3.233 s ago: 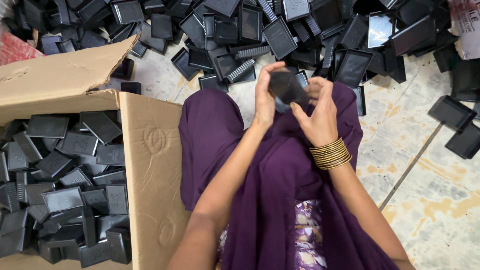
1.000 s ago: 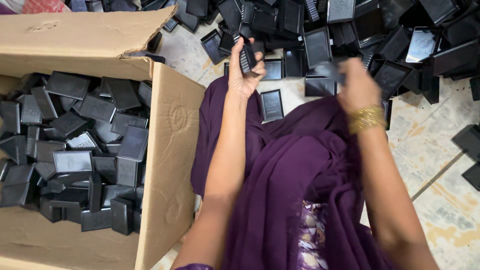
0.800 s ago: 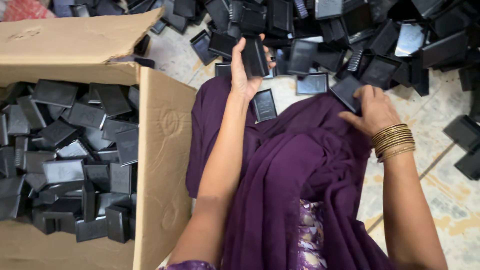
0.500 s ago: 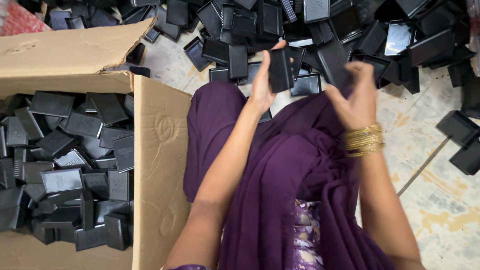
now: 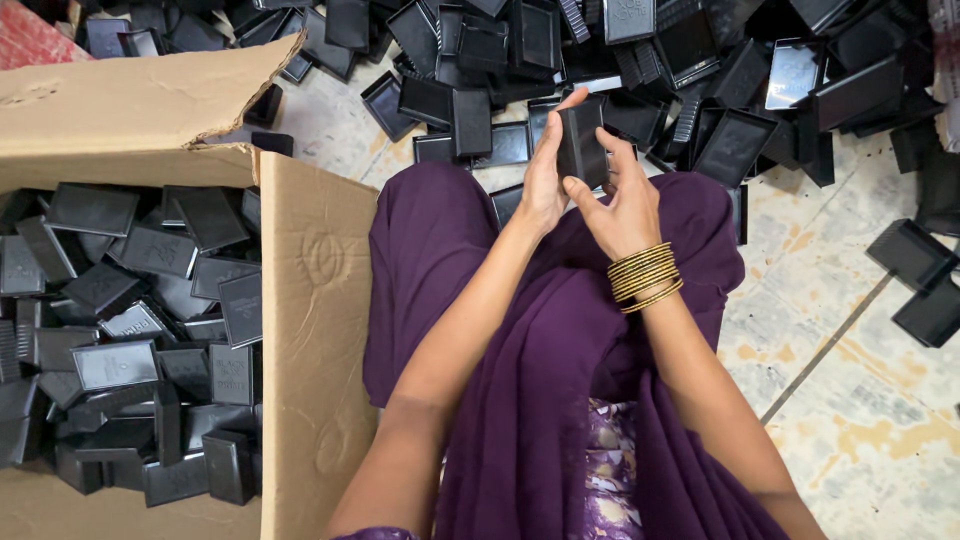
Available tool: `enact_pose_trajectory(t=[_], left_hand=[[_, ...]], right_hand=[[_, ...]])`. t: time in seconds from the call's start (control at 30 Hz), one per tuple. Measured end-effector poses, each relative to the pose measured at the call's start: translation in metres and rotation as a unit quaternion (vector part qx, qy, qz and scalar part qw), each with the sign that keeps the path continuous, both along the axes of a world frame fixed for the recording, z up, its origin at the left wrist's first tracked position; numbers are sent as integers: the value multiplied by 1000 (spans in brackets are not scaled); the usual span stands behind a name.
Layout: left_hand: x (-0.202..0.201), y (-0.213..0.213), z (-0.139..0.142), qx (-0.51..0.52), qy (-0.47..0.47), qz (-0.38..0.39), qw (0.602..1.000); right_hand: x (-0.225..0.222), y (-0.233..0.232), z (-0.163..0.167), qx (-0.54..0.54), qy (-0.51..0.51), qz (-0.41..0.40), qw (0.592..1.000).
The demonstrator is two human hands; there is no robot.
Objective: The person sits on the floor among a large spread of black plastic boxes and picks them up one at a time, fitting pairs together and placing the assembled pieces into an open cardboard box beside them. They occasionally gather loose pieces from the floor and continue filling the box.
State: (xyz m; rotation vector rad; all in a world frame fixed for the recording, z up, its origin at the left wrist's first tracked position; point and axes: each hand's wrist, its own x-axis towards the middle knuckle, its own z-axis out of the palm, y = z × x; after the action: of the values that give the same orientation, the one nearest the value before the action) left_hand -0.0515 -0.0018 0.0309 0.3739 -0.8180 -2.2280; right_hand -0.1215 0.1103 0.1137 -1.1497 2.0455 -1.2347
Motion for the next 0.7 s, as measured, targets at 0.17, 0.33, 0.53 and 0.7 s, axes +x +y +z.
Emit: enact_pose_trajectory(t=[0.17,0.33,0.53,0.7], left_hand=[[3,1,6,1,19,-4,1000],[7,-12,5,-272,-165,182,930],[7,-4,5,-305,-328,354,821],[13,2,17,-314,-342,361,809]], right_hand=[[-5,-3,1,-15,-83,38,996],[-17,6,7,-31,229,36,972],[-7,17,2,-87,46,64,993],[7,25,-5,-39,-66,-56,995]])
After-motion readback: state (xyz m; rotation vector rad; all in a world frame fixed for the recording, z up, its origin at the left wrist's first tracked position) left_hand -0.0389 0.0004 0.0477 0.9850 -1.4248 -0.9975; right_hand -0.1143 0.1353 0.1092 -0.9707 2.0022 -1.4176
